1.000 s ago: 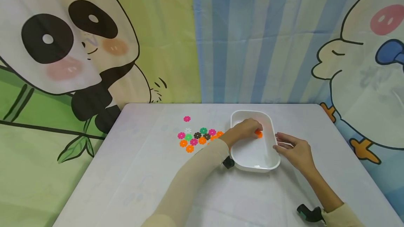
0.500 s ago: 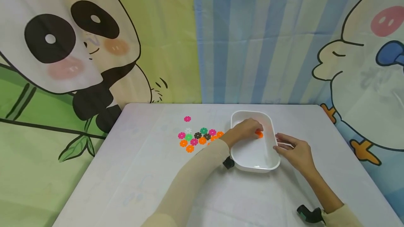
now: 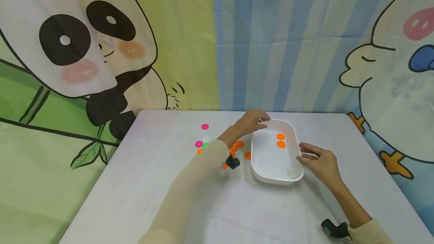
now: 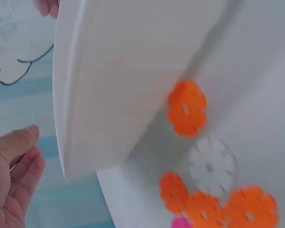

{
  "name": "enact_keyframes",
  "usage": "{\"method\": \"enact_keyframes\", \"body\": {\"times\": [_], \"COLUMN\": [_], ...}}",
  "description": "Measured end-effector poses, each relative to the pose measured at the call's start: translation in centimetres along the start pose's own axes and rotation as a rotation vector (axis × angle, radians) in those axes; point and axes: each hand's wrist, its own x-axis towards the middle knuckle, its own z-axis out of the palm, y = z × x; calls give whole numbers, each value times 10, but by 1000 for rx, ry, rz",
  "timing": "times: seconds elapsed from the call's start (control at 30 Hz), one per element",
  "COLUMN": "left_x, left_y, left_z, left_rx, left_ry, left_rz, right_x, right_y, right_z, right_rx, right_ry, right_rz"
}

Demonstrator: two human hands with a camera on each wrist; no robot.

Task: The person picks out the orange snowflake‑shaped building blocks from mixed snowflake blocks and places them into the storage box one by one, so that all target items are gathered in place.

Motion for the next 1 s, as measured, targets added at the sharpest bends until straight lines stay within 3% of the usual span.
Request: {"method": "enact_keyframes", "body": {"times": [0.1, 0.27, 0.5, 0.73, 0.9, 1.0], "left_x": [-15, -50, -88, -98, -100, -100], "left_y": [-10, -24, -29, -29, -32, -30], "left_z": [-6, -1, 15, 22, 32, 35], "left_rx": [14, -41, -193, -218, -237, -156], "left_ry": [16, 62, -14, -106, -164, -185], "left_rz": [-27, -62, -60, 42, 26, 28], "right_x": [0, -3, -6, -4, -1, 0], "right_y": [2, 4, 4, 2, 0, 0], "right_z": [-1, 0, -1, 1, 0, 0], "right_rx": [-5, 15, -40, -36, -22, -18], "right_ry": [13, 17, 44, 44, 29, 23], "right_rz": [-3, -13, -11, -25, -26, -25]}}
